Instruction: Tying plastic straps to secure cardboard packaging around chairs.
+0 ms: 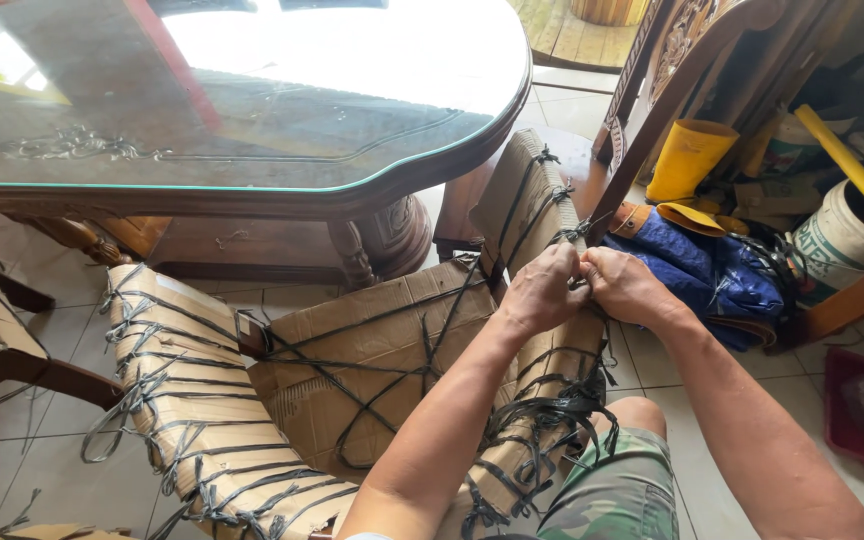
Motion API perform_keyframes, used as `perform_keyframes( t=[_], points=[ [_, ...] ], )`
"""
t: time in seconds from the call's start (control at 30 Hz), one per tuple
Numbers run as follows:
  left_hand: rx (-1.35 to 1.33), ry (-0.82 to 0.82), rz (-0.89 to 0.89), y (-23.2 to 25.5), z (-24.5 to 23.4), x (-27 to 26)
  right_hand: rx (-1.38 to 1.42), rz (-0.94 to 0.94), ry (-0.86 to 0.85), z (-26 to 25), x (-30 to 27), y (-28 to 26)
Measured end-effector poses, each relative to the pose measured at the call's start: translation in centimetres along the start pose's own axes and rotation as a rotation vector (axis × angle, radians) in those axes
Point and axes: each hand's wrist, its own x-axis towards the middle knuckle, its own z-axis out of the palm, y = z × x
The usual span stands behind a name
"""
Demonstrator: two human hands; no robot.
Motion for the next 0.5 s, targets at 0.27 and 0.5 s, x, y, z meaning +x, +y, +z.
perform_keyframes(
  t=[0.27,0.5],
  points=[
    [0.591,0.19,0.173,-4.8,4.8,1.7,0.013,0.097,-0.041,-0.6,-0.3,-1.0],
    [0.608,0.177,0.205,-4.6,4.3,1.9,0.078,0.133,-0.039,-0.9,-1.0,-1.2]
  ],
)
